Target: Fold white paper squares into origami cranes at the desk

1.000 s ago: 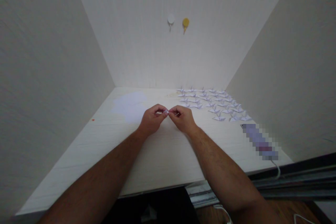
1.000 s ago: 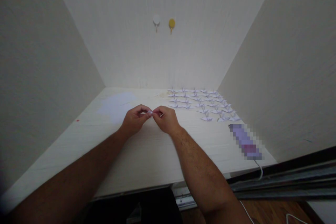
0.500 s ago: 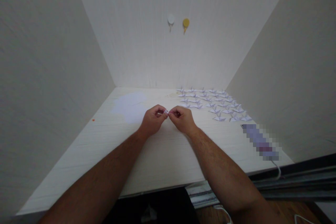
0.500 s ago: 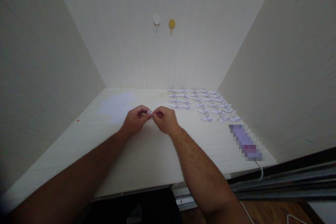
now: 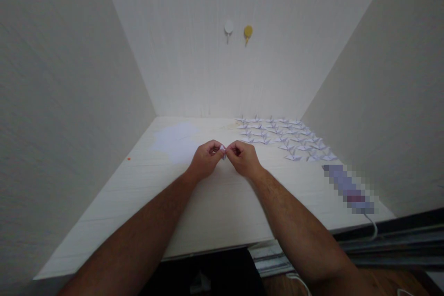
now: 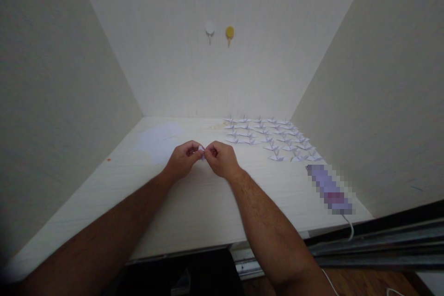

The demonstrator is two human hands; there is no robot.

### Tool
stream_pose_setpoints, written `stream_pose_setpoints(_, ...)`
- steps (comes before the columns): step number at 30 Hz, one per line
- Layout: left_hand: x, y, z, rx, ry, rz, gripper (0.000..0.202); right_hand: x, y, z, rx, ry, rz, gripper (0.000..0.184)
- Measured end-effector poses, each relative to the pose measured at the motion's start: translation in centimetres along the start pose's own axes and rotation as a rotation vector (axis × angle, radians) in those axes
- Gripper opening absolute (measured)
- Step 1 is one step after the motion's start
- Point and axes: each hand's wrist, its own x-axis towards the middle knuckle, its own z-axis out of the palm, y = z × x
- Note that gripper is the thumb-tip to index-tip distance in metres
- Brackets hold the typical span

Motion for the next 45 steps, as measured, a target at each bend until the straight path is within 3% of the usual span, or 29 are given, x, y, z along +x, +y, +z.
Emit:
stream_pose_setpoints(12,0.2,-0.5,0.2,-0.176,0.001,-0.107,0.018,-0.1,-0.2,0.1,-0.032,-0.014,-0.002,0.015)
stream_pose_setpoints(16,0.2,-0.7,0.4,-0.231,0.018,-0.141,0.019,-0.1,-0.4,0.1,0.052,-0.002,0.059,0.017)
stream_pose_setpoints(20,0.3,-1.1,0.8,-0.405,0.073,-0.159,0.019,-0.2,-0.5,0.2,0.146,-0.07,0.132,0.026)
stream_pose_setpoints(24,0.3,-1.3,0.9,-0.495,0.108,-0.185,0.021,-0.3,-0.2,0.4,0.102,-0.095,0.098,0.026)
stream_pose_setpoints(32,0.3,-1.5,0.6,-0.498,0.039,-0.24,0.023,-0.3,0.3,0.5,0.071,-0.072,0.042,0.021)
stream_pose_setpoints(37,0.0,-1.7,1.1,-0.578,0.13,-0.249,0.021,-0.8,0.5,0.5,0.094,-0.106,0.012,0.021)
stream_pose_setpoints(45,0.0,-2.1,2.0,-0.62,0.206,-0.255,0.021,-0.7,0.0,0.8,0.161,-0.14,0.076,0.023)
